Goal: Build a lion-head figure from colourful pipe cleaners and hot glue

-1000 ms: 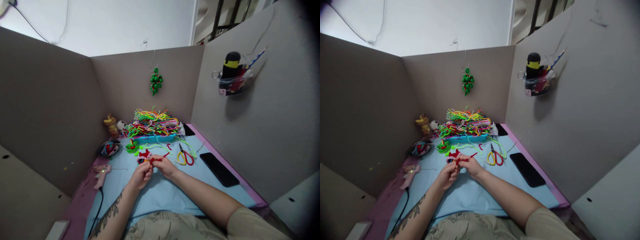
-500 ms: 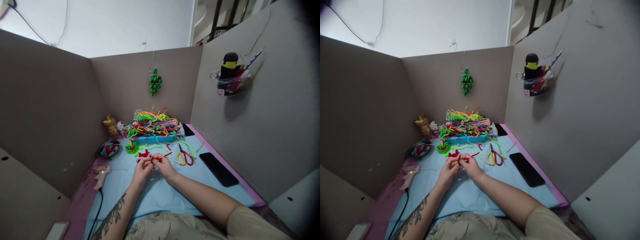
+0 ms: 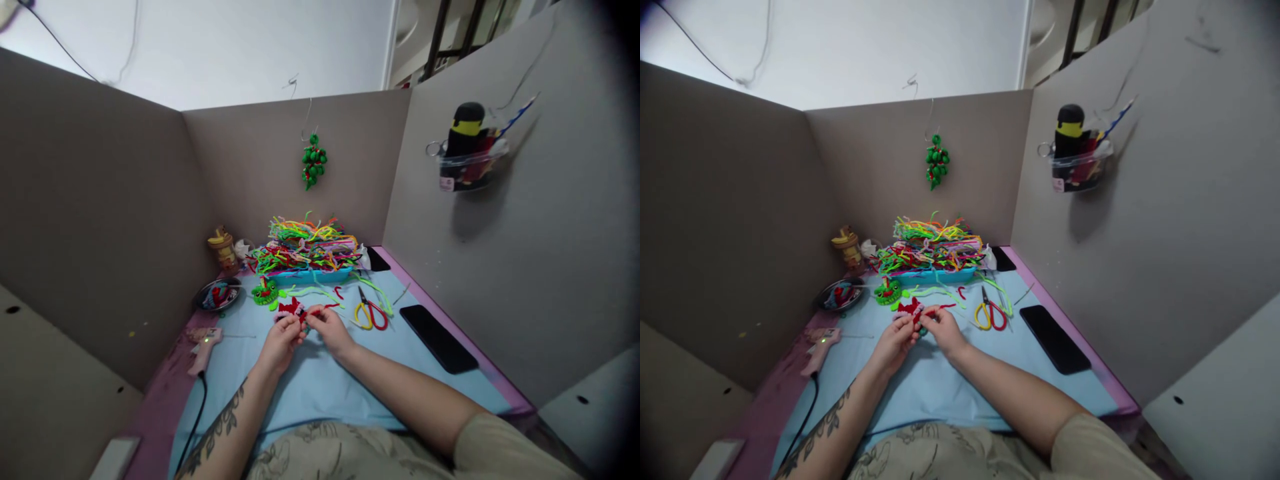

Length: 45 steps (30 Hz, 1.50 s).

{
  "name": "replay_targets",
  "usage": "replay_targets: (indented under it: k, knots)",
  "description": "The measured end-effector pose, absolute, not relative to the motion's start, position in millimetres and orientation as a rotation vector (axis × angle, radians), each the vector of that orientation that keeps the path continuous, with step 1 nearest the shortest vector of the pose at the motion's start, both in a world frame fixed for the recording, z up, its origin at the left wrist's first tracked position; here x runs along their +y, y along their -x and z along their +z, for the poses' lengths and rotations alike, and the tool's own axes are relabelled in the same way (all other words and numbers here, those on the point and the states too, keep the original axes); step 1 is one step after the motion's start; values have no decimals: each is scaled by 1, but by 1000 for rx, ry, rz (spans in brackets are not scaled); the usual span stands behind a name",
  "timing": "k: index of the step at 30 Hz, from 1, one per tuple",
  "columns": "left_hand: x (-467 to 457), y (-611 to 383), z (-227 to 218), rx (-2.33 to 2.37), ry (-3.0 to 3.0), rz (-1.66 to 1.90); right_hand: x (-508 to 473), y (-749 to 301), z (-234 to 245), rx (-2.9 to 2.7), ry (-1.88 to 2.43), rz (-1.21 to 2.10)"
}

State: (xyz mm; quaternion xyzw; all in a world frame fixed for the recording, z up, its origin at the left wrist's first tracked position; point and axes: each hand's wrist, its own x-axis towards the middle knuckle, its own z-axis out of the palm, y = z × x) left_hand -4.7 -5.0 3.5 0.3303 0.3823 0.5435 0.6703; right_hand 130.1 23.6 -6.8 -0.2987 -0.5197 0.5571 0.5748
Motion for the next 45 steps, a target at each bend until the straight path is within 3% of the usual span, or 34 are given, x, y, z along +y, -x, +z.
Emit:
replay_targets:
  k: [9,16,30,45]
  knots:
    - [-11,9,10,758,-607,987,20,-132,0,-1138,475,1664]
    - [-14,9,11,685,-651,952,19,-131,-1,-1232,479,1589]
    - [-11,-3,2,1233,-1244,1423,26,-127,-24,-1167,680,1469]
    - [-11,-2,7,823,-765,1163,18,-133,-4,-973,495,1749]
